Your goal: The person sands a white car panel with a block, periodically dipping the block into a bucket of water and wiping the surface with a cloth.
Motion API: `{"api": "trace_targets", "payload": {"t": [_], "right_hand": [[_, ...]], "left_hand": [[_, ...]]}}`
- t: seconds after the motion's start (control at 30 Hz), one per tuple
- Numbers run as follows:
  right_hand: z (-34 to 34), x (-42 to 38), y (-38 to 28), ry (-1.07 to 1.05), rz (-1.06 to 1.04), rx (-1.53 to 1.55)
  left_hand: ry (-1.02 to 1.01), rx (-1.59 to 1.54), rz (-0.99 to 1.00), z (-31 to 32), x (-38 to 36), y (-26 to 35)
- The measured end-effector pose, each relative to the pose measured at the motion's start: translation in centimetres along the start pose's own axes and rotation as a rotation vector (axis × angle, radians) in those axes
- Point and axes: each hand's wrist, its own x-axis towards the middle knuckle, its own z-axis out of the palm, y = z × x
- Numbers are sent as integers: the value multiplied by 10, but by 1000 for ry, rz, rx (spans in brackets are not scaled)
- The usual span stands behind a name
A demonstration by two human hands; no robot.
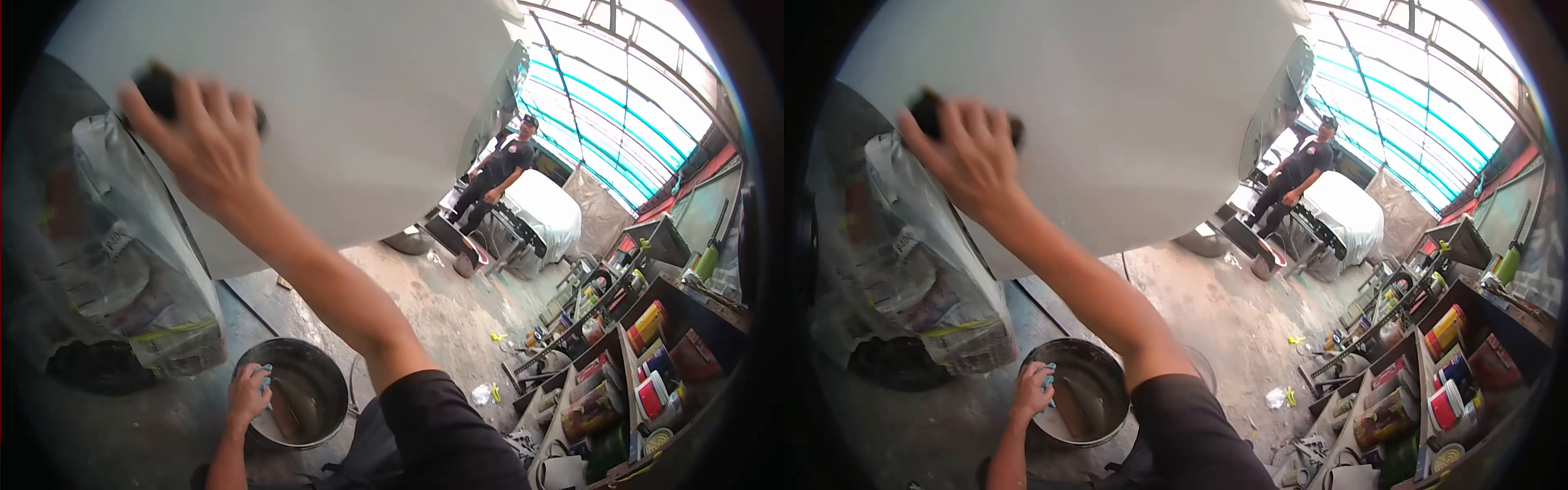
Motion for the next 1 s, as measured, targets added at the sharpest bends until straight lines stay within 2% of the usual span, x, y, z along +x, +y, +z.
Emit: {"api": "trace_targets", "payload": {"t": [0.03,0.13,0.27,0.33,0.47,0.53,0.67,0.77,0.9,1.0], "right_hand": [[7,26,-1,56,11,25],[2,-5,-2,20,-9,15],[-18,-171,21,-71,-154,-153],[-19,-141,20,-48,-175,-193],[-15,-27,4,-167,-172,-153],[-8,-33,5,-114,-157,-135],[-23,-135,21,-124,-179,-150],[-15,-108,30,-56,-226,-199],[1,39,13,-91,-138,-69],[-10,11,13,-147,-113,-89]], "left_hand": [[1,4,1,1,0,-1],[-10,0,14,-7,-2,6],[-47,-10,-10,-6,-3,2],[-20,-9,28,2,-3,-7],[-62,-17,-47,-8,-5,2],[-96,-9,-81,-4,-2,2],[-97,-4,-55,0,-6,-5],[-88,-11,-44,2,-1,-8],[-82,-16,-61,3,-5,-5],[-88,-6,-63,1,-4,-3]]}}
